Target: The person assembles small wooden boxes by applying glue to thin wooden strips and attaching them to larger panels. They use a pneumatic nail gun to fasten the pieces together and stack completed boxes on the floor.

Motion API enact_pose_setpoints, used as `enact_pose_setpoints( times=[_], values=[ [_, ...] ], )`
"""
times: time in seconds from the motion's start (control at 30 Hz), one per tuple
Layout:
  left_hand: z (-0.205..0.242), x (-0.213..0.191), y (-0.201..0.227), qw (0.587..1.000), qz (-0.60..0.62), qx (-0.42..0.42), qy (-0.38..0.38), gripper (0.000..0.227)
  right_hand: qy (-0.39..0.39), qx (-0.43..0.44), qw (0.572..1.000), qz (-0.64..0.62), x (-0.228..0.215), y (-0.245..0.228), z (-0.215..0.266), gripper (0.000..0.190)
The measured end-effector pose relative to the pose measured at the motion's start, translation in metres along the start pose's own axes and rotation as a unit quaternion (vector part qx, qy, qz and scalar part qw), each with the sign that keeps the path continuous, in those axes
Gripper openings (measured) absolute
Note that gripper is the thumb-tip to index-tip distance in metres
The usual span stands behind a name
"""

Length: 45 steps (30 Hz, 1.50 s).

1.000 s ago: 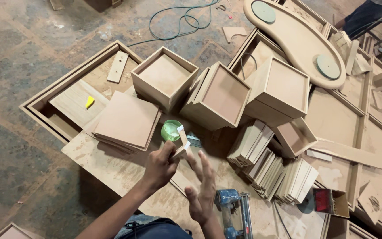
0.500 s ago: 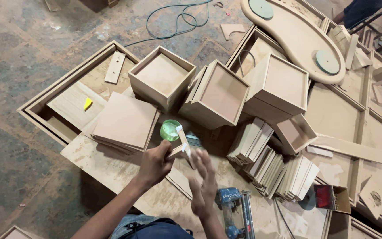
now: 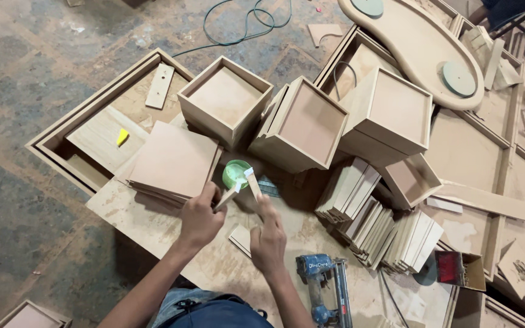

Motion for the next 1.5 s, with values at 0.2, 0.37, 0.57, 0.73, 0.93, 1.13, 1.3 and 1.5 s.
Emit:
enact_pose_setpoints(
  times=[0.2,0.37,0.57,0.73,0.93,1.13,1.3,1.5],
  values=[
    [0.019,-0.007,-0.016,0.998,0.019,-0.056,0.009,0.020,-0.204,-0.017,0.950,0.237,0.067,0.045,-0.054,0.020],
    [0.039,-0.008,-0.025,0.997,0.030,-0.060,0.037,0.020,-0.197,-0.072,0.928,0.307,0.106,0.059,-0.075,0.021],
    [0.041,-0.016,-0.035,0.995,0.044,-0.080,0.040,0.022,-0.120,-0.163,0.933,0.297,0.125,0.070,-0.060,0.020],
    [0.032,-0.013,-0.036,0.995,0.059,-0.082,-0.006,0.028,-0.158,-0.174,0.937,0.257,0.121,0.072,-0.043,0.023],
    [0.017,0.019,-0.040,0.994,0.019,-0.047,-0.099,0.030,-0.132,-0.036,0.988,0.066,0.089,0.089,0.009,0.029],
    [-0.001,0.097,-0.068,0.972,-0.066,0.028,-0.223,0.037,0.048,0.198,0.979,0.012,0.044,0.168,0.124,0.017],
    [-0.001,0.167,-0.097,0.922,-0.182,0.178,-0.291,0.034,0.138,0.303,0.942,0.049,0.008,0.200,0.220,0.023],
    [0.010,0.269,-0.080,0.835,-0.290,0.336,-0.326,0.026,0.180,0.404,0.895,0.047,-0.020,0.196,0.261,0.023]
  ],
)
Point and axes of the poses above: each hand's wrist, its own z-axis away from the middle knuckle, its own x-axis out of the palm, y = z × x, the point moved 1 cm from there along -z, towards the middle knuckle, and after that the axes turned 8 degrees about -y, right-handed, at the moved point
